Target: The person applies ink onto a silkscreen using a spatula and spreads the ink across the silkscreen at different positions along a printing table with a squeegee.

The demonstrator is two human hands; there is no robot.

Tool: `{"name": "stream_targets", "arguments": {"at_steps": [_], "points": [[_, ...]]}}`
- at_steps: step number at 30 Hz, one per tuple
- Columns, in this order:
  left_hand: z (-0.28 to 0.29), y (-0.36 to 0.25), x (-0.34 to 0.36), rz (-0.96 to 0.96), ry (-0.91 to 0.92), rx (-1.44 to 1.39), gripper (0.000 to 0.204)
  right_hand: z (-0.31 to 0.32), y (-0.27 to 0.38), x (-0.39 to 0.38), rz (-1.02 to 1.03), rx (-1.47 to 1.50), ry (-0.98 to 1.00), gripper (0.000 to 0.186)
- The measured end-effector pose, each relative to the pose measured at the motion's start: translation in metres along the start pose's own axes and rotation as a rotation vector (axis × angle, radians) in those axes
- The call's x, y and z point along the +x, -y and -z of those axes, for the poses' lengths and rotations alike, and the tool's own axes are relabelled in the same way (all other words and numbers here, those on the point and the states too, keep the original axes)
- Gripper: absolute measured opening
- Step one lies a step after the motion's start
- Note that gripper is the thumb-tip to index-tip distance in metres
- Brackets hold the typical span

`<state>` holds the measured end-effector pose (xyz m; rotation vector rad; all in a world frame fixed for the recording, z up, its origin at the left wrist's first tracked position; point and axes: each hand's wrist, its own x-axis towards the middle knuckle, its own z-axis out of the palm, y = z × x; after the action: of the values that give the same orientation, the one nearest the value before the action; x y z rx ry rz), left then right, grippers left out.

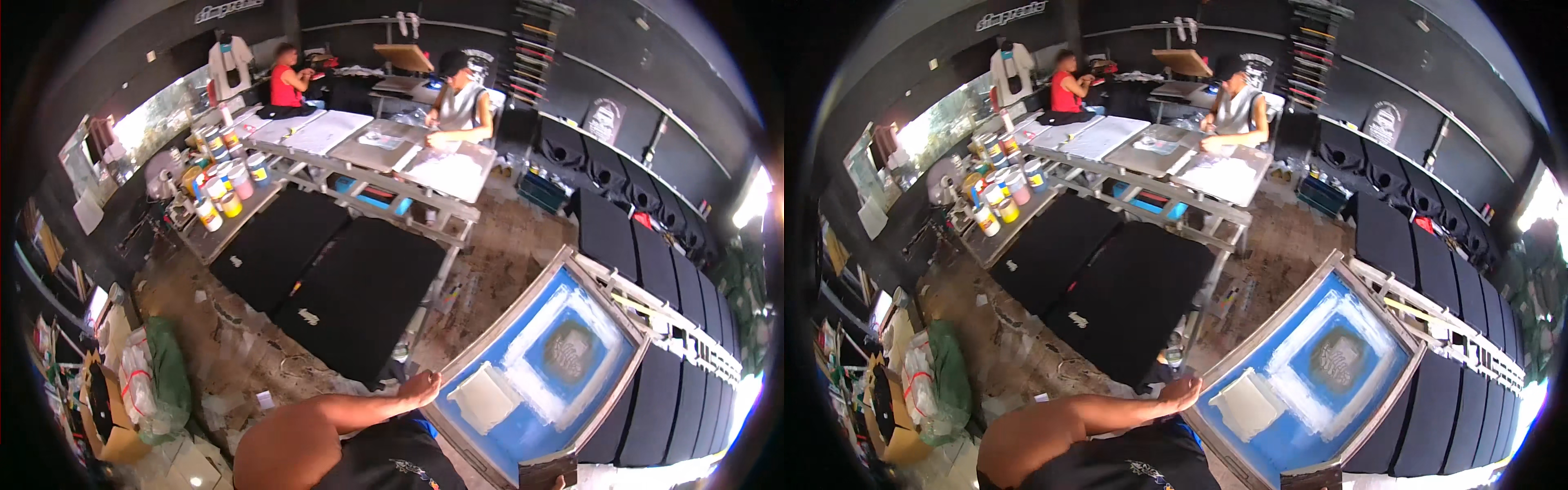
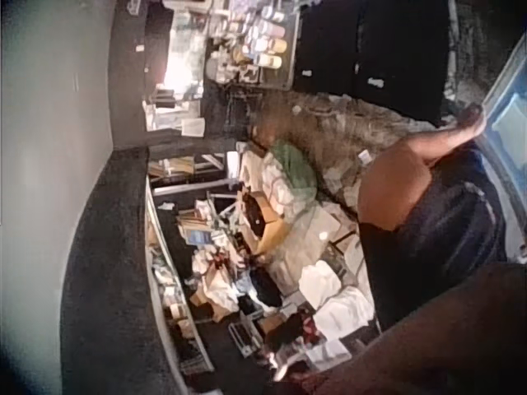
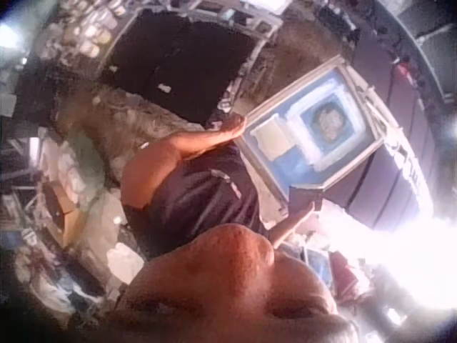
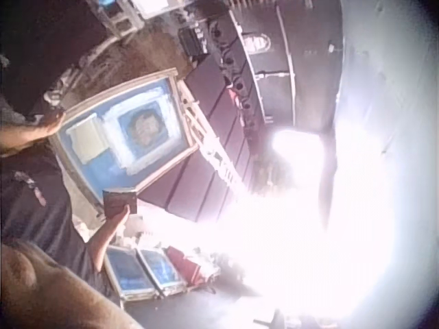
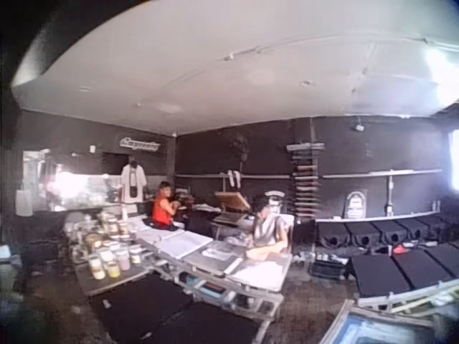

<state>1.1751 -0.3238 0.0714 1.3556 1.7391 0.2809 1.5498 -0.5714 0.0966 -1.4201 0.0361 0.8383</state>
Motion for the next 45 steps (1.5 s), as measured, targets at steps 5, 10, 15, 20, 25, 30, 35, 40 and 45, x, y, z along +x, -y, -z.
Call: {"name": "stream_targets", "arguments": {"at_steps": [5,10,15,20,25,30,35,40,45], "points": [[-0.129,-0.018,0.106,-0.248,0.087,0.200,0.069,0.059,0.033,0.063,0.079,0.139,0.021,0.053],[-0.226,-0.113,0.084,-0.136,0.190,-0.088,0.060,0.092,0.133,0.104,0.245,0.075,-0.208,0.052],[-0.291,-0.124,0.072,-0.267,0.098,-0.010,0.057,0.150,0.154,0.163,0.251,-0.225,-0.252,0.052],[-0.310,-0.159,-0.010,-0.091,-0.071,-0.075,0.059,0.185,0.170,0.250,0.043,-0.119,-0.093,0.052],[-0.365,-0.134,-0.070,0.159,-0.247,0.085,0.055,0.190,0.189,0.318,-0.055,-0.144,0.049,0.040],[-0.384,-0.131,-0.108,0.201,-0.373,0.066,0.055,0.211,0.183,0.367,-0.116,-0.156,0.183,0.044],[-0.388,-0.138,-0.101,0.179,-0.407,0.036,0.059,0.216,0.189,0.372,-0.140,-0.178,0.227,0.047],[-0.363,-0.183,-0.110,0.194,-0.284,0.054,0.060,0.206,0.204,0.358,-0.091,-0.242,0.249,0.047],[-0.365,-0.184,-0.100,0.045,-0.279,-0.036,0.063,0.192,0.223,0.357,-0.045,-0.218,0.236,0.038]]}}
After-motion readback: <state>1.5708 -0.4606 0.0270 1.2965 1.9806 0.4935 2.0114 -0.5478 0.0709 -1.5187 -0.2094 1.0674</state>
